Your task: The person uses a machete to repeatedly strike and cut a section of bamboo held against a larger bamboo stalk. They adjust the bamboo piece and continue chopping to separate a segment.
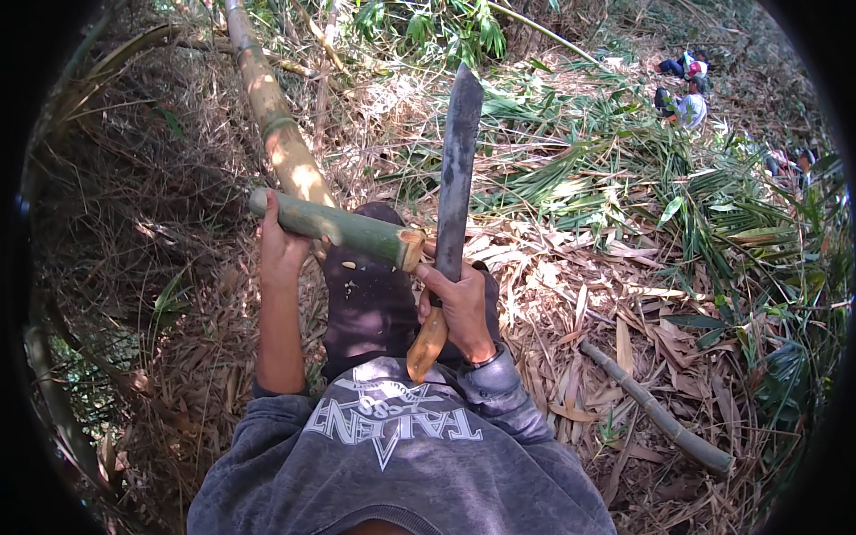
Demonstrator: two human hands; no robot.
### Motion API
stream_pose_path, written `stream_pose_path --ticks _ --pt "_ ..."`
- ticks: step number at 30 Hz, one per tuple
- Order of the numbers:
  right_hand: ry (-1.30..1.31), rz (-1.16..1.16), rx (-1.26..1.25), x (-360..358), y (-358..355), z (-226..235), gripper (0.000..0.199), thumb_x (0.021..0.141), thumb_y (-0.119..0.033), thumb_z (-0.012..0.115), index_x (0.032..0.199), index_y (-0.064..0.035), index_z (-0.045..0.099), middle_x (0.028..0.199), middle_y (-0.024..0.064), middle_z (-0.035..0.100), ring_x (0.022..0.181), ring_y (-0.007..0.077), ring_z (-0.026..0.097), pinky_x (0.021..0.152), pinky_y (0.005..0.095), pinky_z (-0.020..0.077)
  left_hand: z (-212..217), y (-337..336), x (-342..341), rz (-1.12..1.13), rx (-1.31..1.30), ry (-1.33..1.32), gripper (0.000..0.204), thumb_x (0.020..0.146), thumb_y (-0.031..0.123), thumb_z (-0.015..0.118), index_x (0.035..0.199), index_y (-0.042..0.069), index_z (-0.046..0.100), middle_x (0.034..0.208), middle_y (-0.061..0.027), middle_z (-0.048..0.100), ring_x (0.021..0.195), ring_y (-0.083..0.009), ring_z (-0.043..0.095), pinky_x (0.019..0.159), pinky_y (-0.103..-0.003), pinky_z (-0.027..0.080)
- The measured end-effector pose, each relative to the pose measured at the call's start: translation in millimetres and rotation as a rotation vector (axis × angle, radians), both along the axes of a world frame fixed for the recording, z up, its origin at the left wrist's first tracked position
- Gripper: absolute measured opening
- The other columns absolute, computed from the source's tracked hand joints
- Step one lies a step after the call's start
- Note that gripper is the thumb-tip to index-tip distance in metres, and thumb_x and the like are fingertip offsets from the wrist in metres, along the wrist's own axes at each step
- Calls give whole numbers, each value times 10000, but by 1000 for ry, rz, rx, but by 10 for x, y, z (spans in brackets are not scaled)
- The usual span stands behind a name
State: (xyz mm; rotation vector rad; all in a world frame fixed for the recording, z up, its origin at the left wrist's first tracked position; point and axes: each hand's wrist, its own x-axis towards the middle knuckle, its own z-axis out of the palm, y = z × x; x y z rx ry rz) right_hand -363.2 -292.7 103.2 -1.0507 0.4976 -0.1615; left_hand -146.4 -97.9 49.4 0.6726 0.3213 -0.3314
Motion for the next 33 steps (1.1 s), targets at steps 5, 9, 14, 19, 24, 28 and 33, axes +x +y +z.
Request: stream_pose_path --ticks 5,9,14,19,24,28,33 --pt "-44 12 39 9 13 19 501 916 -99 640 1336 111 466 708 86 622 447 130 535 422 278 486 -158 -44 -7 -2 29 126 644 947 469 602 1388 52 387 1300 -157 525 1165 -335 561 985 -523 485" --pt "-73 27 78 12 45 82 448 909 -85 656 1293 104 524 783 65 636 469 108 556 419 255 480 -190 -58 -38 -33 22 161 625 978 517 512 1373 43 407 1244 -173 562 1088 -347 608 918 -521 526" --pt "-87 61 89 73 77 127 423 911 -79 651 1262 124 529 747 70 642 449 105 552 408 251 479 -318 -12 -26 -38 9 147 638 1002 553 416 1384 42 405 1240 -181 565 1071 -341 617 889 -495 539" --pt "-99 55 72 110 101 138 415 918 -94 651 1257 116 537 752 73 641 450 104 551 407 248 477 -300 24 -79 -28 -9 171 691 987 594 405 1402 43 370 1275 -187 541 1104 -346 590 954 -522 497" --pt "-62 61 64 117 67 80 421 929 -127 649 1279 80 543 824 70 654 473 106 561 414 251 479 -90 74 -103 37 82 196 656 1002 564 376 1375 25 383 1300 -196 519 1177 -344 542 1014 -545 441" --pt "-76 32 88 106 49 29 428 935 -149 648 1292 63 545 861 75 665 477 112 563 417 254 481 51 88 -106 52 35 192 535 1008 467 424 1287 13 472 1264 -191 549 1203 -351 525 1050 -567 409" --pt "-45 -17 101 113 21 -62 445 939 -172 654 1293 72 541 870 82 670 477 119 564 416 264 481 30 124 -115 -2 16 76 579 979 425 536 1359 10 399 1325 -183 494 1199 -341 519 1020 -538 429"
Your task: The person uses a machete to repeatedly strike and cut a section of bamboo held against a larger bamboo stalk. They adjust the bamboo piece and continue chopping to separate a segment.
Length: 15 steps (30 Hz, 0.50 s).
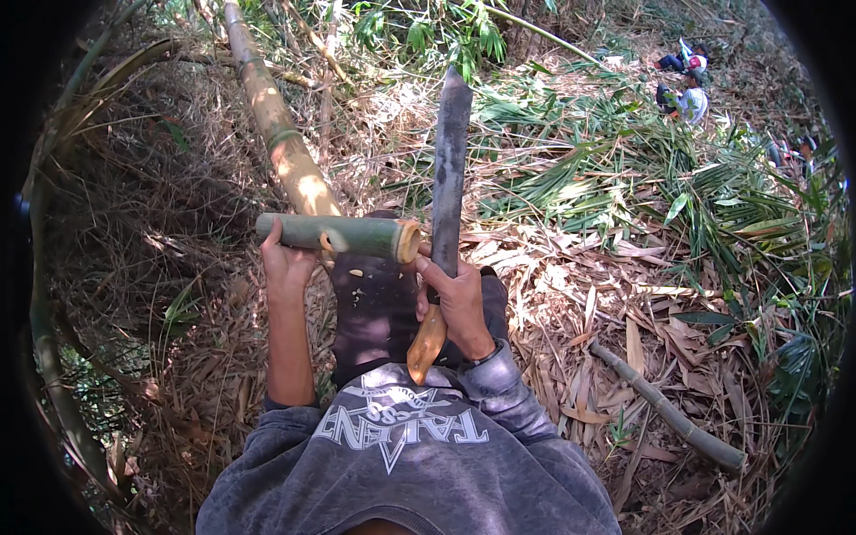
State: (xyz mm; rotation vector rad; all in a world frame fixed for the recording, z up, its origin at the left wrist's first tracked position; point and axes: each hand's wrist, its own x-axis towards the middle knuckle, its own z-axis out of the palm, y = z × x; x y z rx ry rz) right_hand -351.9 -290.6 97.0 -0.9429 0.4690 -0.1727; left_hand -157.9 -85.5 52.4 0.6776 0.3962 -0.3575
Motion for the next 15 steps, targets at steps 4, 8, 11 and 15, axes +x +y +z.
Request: stream_pose_path --ticks 4,8,11,15 --pt "21 -40 -8 2 -19 -69 472 935 -187 666 1299 80 527 841 78 649 476 127 563 413 271 479 117 -43 -43 9 32 -33 550 944 370 640 1326 29 440 1303 -159 512 1197 -322 517 1024 -529 425" --pt "27 -83 4 2 -49 -99 483 926 -174 679 1304 80 518 796 73 614 474 131 558 413 280 481 137 -65 -71 -21 102 -89 592 925 404 668 1330 41 434 1299 -151 513 1205 -303 520 1001 -518 450" --pt "34 -82 5 -14 -69 -77 487 919 -153 682 1311 76 506 780 71 599 466 132 545 415 289 481 173 -106 -117 -20 167 -90 613 905 424 692 1322 53 438 1291 -138 519 1192 -288 532 966 -504 481" --pt "44 -79 22 -28 -79 -71 492 916 -139 680 1320 69 493 747 62 583 456 132 529 416 291 475 204 -125 -152 -31 191 -116 643 882 442 717 1316 57 439 1276 -124 526 1175 -273 544 940 -486 503"
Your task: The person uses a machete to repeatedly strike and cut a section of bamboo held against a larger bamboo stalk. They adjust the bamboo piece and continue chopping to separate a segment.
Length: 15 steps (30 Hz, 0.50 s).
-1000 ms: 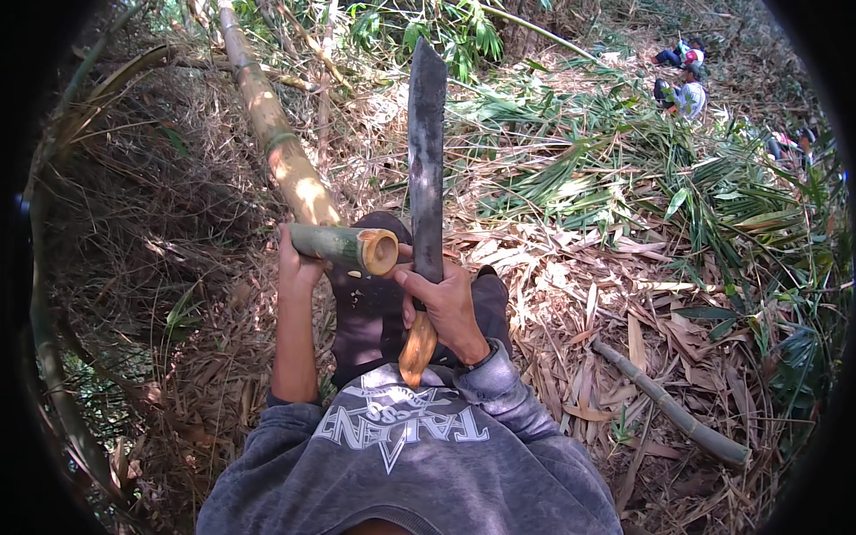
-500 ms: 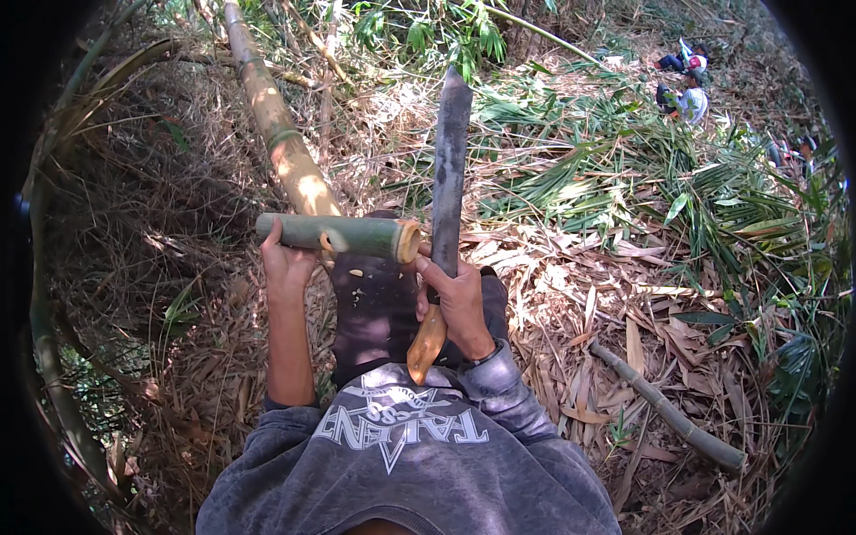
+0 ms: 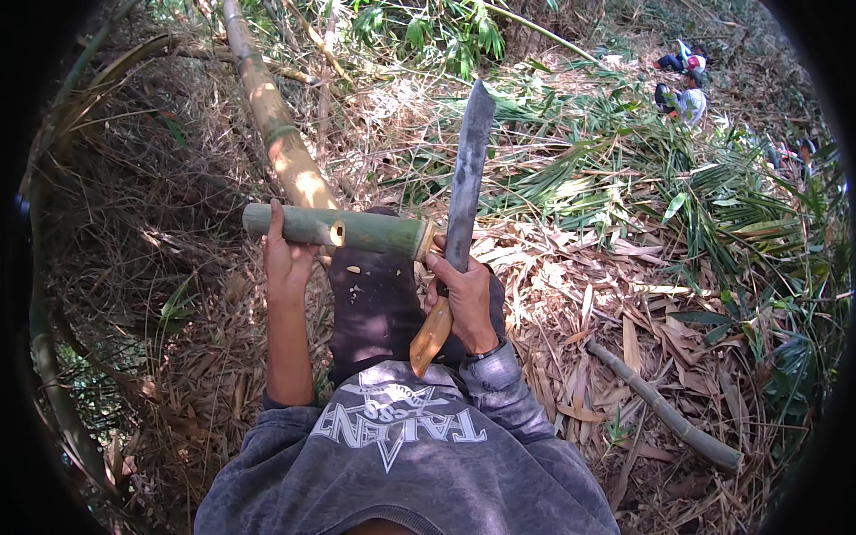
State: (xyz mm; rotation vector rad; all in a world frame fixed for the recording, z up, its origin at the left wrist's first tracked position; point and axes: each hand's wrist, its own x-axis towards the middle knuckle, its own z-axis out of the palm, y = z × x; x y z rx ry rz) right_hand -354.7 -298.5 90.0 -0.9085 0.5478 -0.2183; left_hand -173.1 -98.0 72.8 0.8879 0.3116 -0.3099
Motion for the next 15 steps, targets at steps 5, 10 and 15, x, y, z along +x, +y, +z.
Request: stream_pose_path --ticks 5,10,15 --pt "-18 8 6 -9 -7 -40 485 916 -143 682 1315 64 499 721 58 573 461 133 531 418 289 473 51 -34 -14 37 41 5 630 903 439 687 1327 49 432 1272 -125 529 1173 -278 538 955 -498 486" --pt "-20 -14 9 -3 13 -40 477 923 -168 681 1307 57 511 739 65 586 466 132 538 418 289 474 63 72 18 -43 -118 -37 586 929 422 605 1333 35 435 1279 -149 523 1204 -303 503 990 -529 439" --pt "-5 -14 10 6 -16 -58 471 930 -188 674 1300 58 515 760 71 596 466 130 540 415 287 477 35 79 45 -82 -90 -57 594 927 428 623 1332 35 441 1281 -152 522 1199 -295 506 990 -525 446"
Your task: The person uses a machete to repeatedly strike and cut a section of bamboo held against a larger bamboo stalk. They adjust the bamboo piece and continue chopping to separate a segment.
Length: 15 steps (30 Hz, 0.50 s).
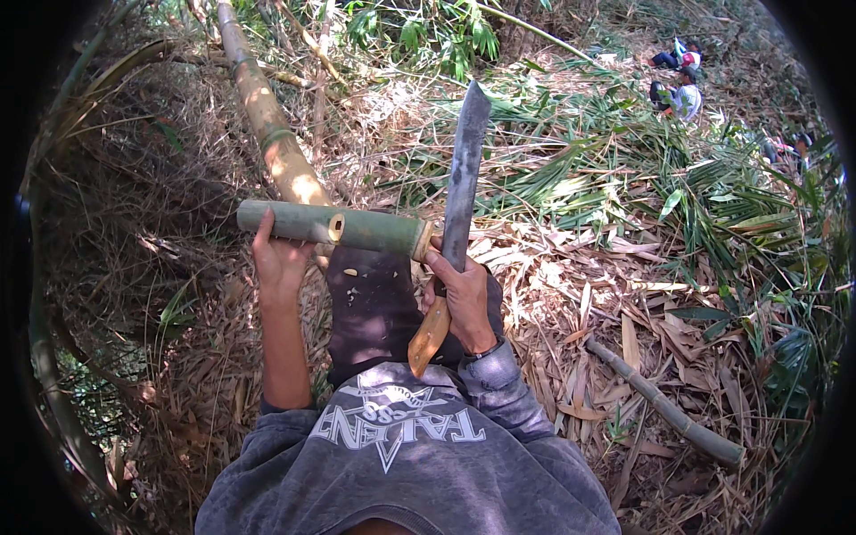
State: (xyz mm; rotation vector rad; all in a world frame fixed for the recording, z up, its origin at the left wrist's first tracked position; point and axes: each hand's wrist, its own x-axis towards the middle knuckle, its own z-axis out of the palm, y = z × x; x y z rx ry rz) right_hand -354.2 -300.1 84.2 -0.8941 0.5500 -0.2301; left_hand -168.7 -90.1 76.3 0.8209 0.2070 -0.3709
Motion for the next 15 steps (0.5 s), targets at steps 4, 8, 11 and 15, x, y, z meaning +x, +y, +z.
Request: stream_pose_path --ticks 4,8,11,15 --pt "2 -7 -8 15 -20 35 472 936 -190 664 1302 65 512 775 84 617 467 125 548 412 282 487 14 -33 -37 24 97 -18 609 915 450 657 1323 45 455 1275 -147 527 1163 -282 535 944 -501 491" --pt "-2 6 -16 3 -55 -31 466 942 -173 645 1313 71 503 838 113 652 478 117 557 408 276 493 21 -54 -49 13 149 -5 661 877 499 696 1317 61 468 1276 -129 528 1138 -272 550 901 -476 519" --pt "-5 7 -16 -5 -63 -25 457 944 -140 624 1326 76 497 928 135 673 488 112 561 409 272 491 58 -110 -92 59 169 20 707 835 536 728 1307 71 481 1250 -104 547 1116 -261 559 893 -455 524" --pt "-37 20 -6 26 -45 52 444 942 -107 605 1329 82 498 1013 152 680 494 107 560 414 270 490 3 -94 -74 93 140 40 727 811 554 745 1298 78 488 1230 -91 561 1088 -257 570 892 -438 526"
